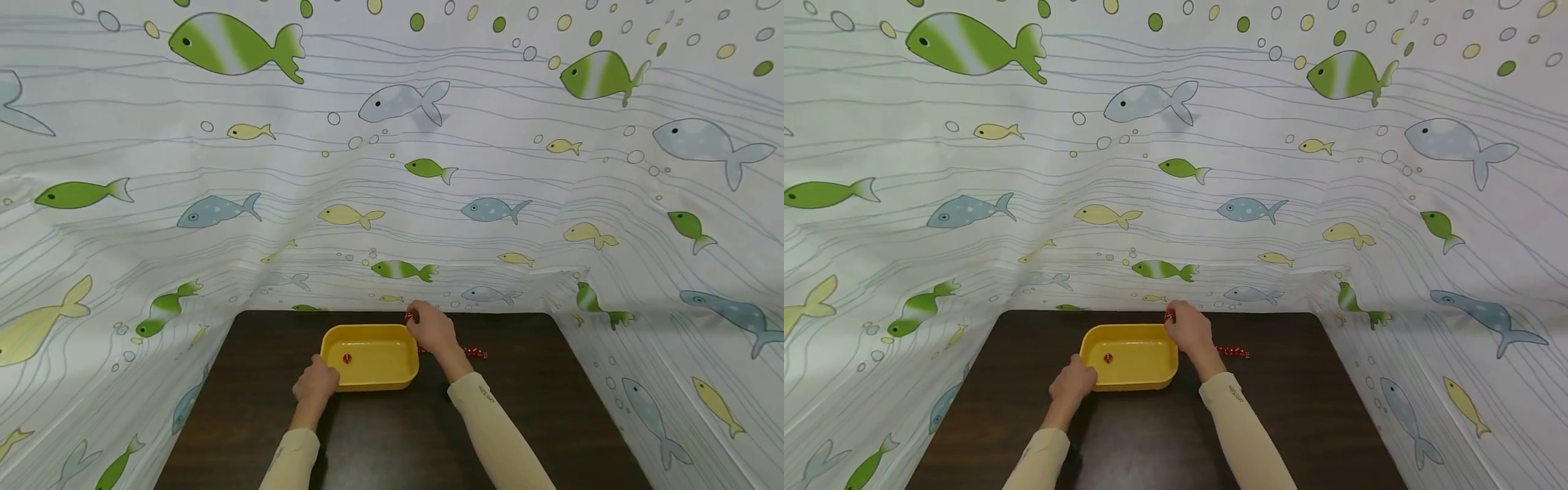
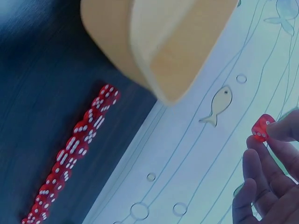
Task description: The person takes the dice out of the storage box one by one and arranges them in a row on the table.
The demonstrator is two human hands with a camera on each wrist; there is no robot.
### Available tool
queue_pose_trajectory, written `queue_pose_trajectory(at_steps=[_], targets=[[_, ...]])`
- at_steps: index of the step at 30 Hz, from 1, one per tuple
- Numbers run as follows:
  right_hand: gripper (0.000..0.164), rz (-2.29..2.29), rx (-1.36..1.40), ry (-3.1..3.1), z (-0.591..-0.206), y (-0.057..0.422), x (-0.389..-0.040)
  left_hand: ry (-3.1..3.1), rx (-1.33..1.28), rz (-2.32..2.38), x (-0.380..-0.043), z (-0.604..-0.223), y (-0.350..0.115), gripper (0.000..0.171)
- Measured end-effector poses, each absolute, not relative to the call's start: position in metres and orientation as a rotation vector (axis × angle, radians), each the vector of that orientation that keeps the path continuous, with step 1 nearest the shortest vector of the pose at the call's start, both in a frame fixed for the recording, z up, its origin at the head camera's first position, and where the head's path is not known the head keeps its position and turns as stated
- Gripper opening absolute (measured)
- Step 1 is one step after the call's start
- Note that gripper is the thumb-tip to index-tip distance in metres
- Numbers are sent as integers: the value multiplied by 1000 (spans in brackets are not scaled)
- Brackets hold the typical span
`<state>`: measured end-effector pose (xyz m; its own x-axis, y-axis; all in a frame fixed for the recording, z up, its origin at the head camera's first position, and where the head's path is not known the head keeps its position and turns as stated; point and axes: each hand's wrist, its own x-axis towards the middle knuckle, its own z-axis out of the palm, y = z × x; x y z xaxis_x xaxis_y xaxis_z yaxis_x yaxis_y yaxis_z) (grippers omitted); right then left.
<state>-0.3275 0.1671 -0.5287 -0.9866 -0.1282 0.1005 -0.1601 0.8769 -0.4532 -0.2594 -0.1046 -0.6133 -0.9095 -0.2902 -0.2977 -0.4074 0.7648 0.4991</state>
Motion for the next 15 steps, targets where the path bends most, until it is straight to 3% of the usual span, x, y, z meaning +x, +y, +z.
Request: queue_pose_trajectory(at_steps=[15], targets=[[26, 707, 45, -2949, -528, 228, -318, 2778, -536, 869, -257, -613, -106, 45]])
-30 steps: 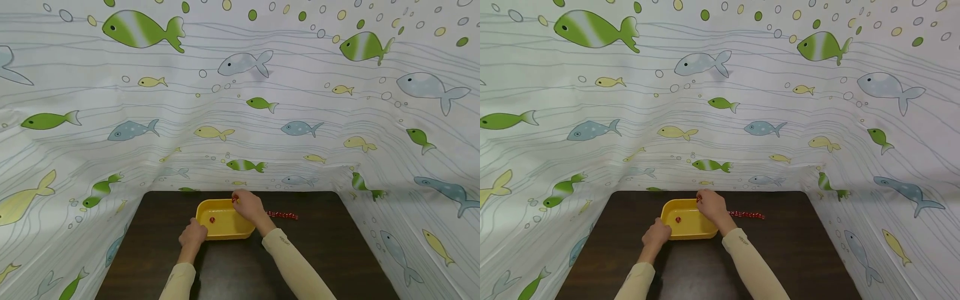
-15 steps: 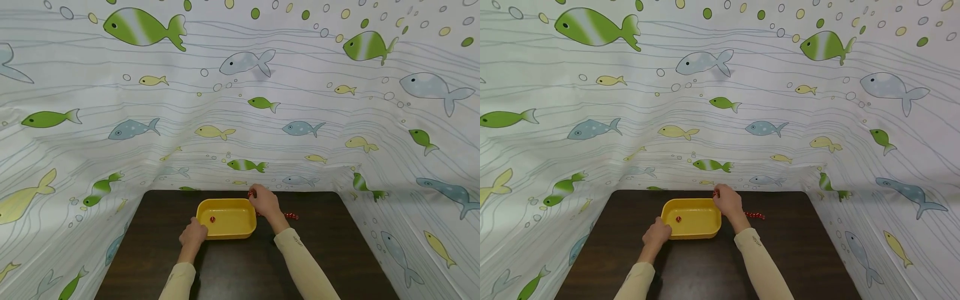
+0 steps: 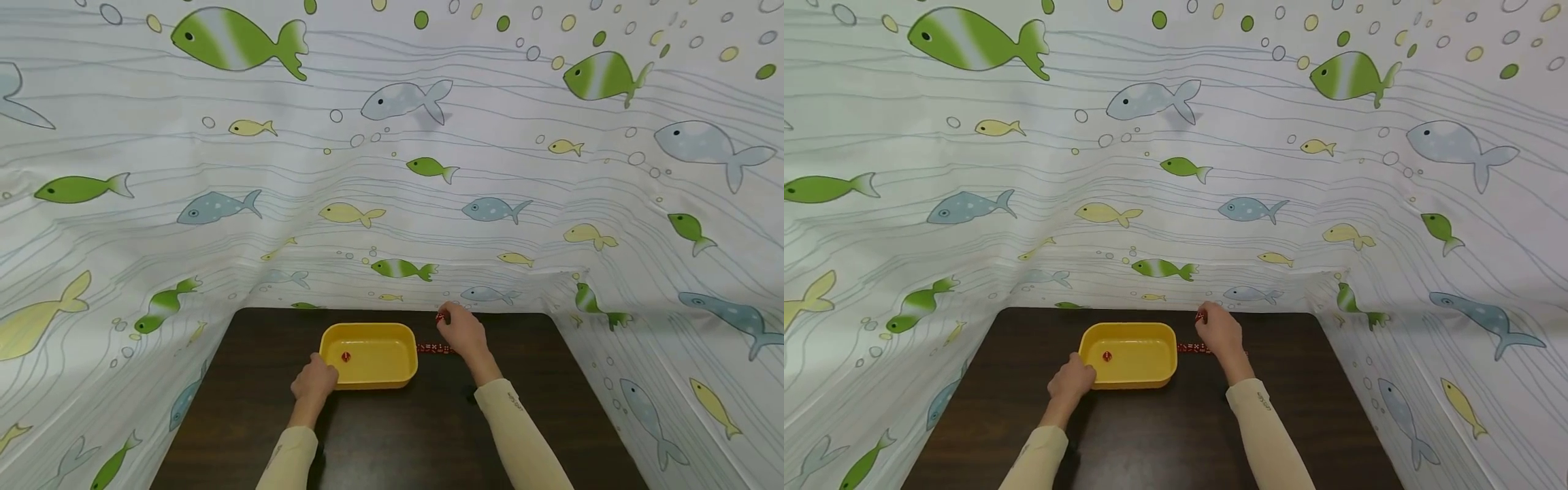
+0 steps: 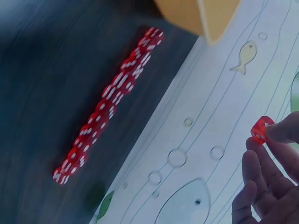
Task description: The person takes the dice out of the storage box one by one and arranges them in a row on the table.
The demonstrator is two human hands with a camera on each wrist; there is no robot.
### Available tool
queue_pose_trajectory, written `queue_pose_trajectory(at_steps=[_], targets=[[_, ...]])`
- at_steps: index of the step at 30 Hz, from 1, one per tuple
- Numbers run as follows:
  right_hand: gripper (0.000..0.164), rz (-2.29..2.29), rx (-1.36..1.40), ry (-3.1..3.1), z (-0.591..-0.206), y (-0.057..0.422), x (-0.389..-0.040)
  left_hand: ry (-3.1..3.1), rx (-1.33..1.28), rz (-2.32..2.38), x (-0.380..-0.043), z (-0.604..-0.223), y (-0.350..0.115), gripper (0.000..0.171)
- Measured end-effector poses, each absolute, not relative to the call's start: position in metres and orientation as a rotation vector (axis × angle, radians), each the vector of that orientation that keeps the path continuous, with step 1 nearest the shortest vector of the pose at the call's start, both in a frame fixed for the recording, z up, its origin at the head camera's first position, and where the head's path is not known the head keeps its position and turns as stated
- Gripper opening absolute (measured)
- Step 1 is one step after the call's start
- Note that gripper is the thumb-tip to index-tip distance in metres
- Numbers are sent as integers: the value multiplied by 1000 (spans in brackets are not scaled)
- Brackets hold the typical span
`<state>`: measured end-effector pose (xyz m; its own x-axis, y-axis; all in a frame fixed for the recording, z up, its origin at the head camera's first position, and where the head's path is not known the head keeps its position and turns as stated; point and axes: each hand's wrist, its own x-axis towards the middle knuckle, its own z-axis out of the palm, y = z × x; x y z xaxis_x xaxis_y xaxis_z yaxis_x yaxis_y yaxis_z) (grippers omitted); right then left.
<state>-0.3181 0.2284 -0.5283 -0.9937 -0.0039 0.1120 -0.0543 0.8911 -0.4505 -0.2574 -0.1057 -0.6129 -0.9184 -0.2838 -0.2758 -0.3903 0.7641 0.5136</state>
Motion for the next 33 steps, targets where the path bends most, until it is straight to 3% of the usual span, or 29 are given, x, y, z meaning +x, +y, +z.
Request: queue_pose_trajectory(at_steps=[16, 33], targets=[[35, 721, -71, -3026, -535, 298, -309, 2768, -533, 811, -263, -613, -106, 39], [32, 750, -206, -3124, -584, 356, -298, 2776, -548, 742, -269, -613, -104, 38]])
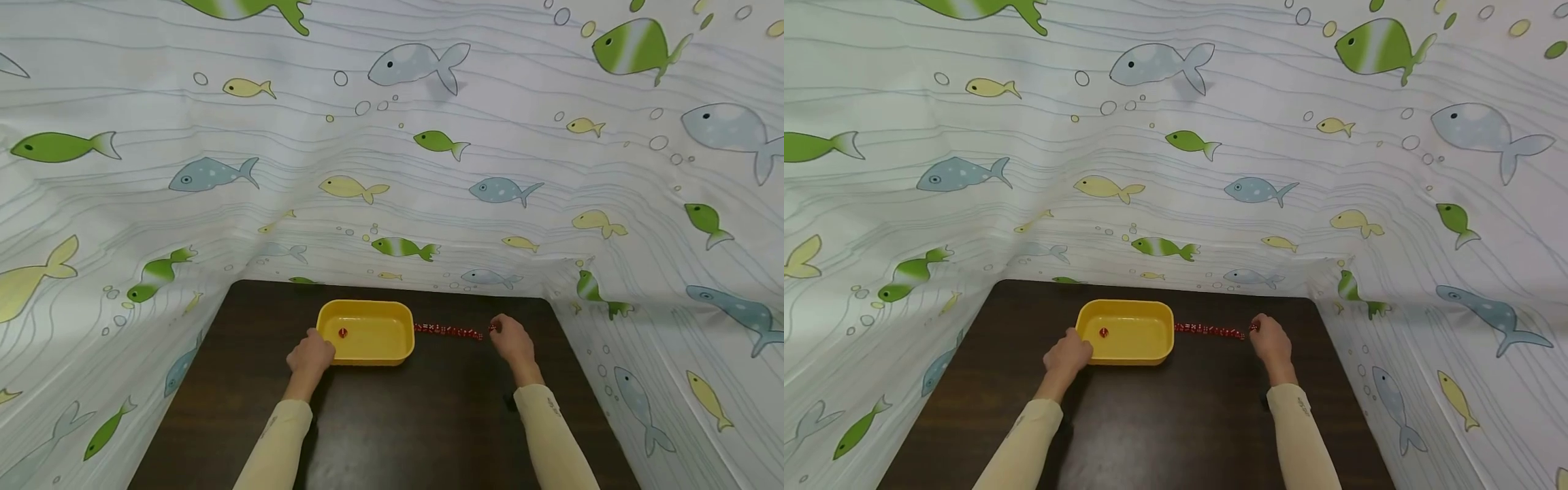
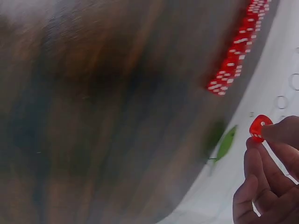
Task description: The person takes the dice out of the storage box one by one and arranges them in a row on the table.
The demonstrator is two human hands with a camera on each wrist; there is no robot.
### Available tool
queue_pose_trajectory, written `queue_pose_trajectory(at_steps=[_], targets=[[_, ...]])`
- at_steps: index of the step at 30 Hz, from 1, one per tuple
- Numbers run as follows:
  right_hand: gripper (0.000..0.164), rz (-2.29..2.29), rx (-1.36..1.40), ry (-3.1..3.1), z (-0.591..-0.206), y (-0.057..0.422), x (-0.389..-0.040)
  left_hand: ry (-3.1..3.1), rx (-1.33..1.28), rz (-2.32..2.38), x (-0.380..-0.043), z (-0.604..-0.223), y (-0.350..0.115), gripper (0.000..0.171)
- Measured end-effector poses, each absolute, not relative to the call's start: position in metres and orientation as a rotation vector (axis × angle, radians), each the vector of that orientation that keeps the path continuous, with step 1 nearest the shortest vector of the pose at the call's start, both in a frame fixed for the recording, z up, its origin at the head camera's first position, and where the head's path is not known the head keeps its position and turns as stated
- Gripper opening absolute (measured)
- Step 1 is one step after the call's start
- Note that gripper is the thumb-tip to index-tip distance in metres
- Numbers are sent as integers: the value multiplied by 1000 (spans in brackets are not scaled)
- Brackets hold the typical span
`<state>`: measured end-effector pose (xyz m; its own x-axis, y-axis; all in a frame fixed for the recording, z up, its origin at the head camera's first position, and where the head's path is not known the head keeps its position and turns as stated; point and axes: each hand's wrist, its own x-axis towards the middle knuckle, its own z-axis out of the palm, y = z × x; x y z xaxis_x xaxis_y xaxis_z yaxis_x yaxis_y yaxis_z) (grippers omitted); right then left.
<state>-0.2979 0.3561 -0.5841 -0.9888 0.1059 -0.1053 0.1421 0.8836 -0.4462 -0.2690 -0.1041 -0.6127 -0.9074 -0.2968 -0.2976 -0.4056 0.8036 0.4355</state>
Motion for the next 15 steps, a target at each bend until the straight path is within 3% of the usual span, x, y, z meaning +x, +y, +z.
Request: queue_pose_trajectory(at_steps=[15], targets=[[29, -765, 211, 2834, -616, 364, -305, 2764, -537, 769, -272, -615, -107, 40]])
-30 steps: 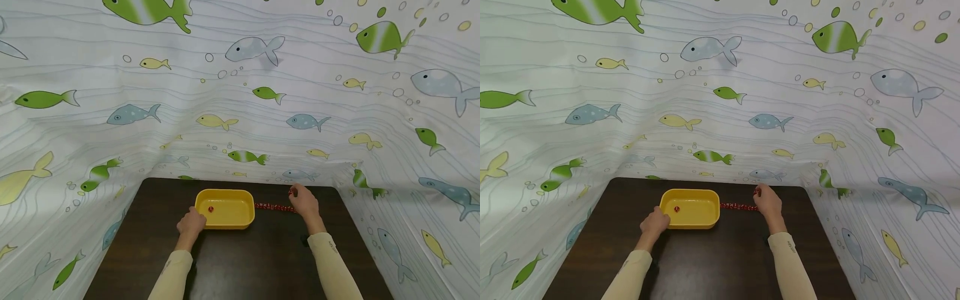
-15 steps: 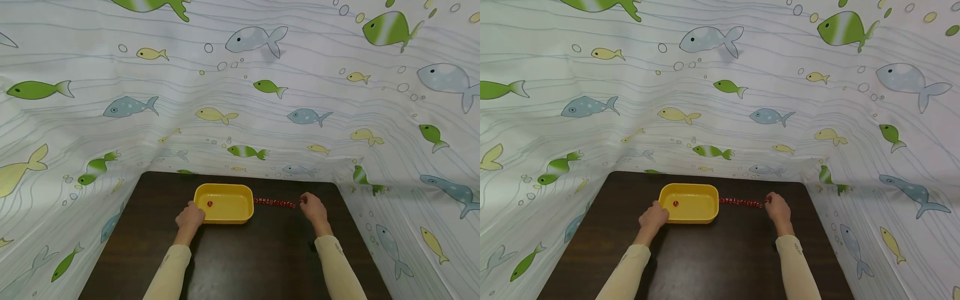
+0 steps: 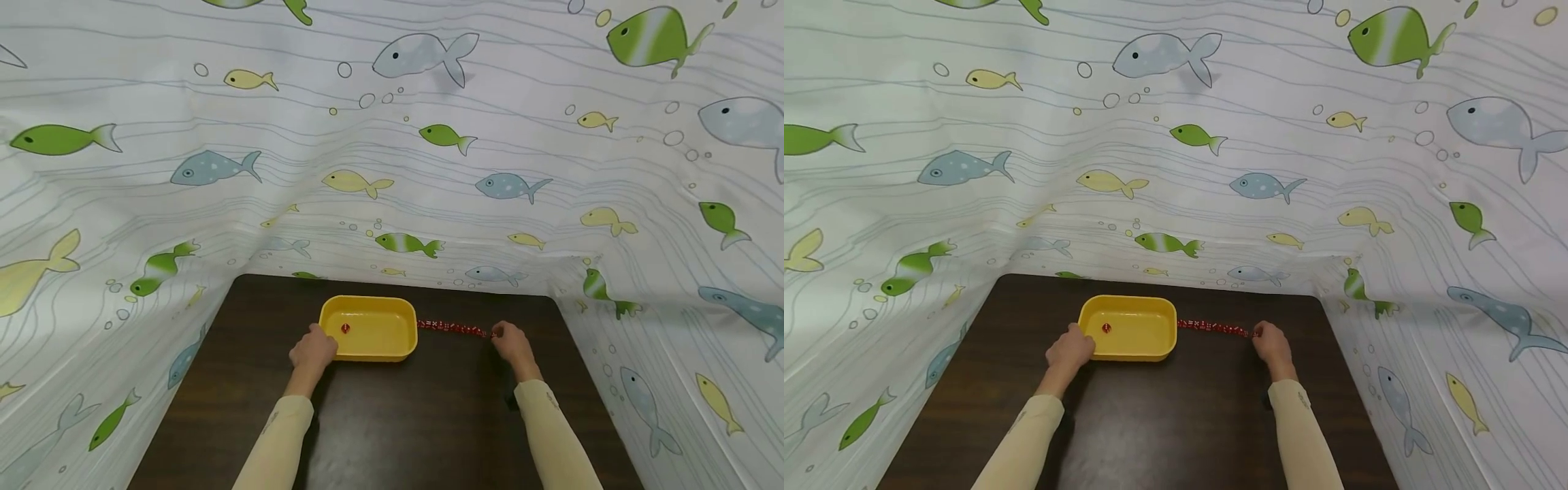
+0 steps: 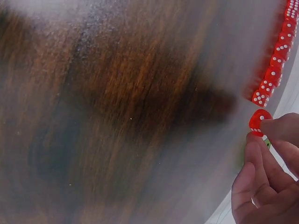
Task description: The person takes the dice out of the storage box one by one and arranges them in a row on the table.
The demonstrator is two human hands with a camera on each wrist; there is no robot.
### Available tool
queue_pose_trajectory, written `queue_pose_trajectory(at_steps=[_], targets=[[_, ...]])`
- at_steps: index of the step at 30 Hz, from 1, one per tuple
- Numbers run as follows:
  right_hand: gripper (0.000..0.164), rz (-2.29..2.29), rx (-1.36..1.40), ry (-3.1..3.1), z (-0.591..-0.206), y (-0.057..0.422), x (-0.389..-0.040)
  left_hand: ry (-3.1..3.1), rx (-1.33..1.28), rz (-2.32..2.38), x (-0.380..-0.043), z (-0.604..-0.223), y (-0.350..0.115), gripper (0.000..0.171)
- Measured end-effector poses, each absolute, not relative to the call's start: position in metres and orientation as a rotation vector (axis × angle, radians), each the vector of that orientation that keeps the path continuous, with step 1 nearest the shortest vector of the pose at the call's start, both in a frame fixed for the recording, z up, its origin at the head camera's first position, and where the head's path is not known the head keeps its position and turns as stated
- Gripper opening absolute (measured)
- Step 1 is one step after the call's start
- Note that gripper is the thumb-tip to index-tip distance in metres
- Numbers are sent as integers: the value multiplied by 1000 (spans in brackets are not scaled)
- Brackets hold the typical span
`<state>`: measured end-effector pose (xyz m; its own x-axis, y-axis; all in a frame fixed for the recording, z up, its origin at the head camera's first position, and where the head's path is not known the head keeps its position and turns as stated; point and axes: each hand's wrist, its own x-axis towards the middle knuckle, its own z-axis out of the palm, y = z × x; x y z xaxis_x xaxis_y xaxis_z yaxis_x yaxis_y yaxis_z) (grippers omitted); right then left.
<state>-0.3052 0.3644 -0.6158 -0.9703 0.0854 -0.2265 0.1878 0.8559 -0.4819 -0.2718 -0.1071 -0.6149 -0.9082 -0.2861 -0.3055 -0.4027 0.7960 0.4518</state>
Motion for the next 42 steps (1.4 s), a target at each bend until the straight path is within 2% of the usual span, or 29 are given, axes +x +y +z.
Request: queue_pose_trajectory(at_steps=[27, 42], targets=[[30, -757, 215, 2809, -629, 361, -317, 2773, -534, 754, -271, -615, -106, 36], [49, -750, 161, 2760, -624, 361, -311, 2765, -534, 756, -272, -617, -107, 43]])
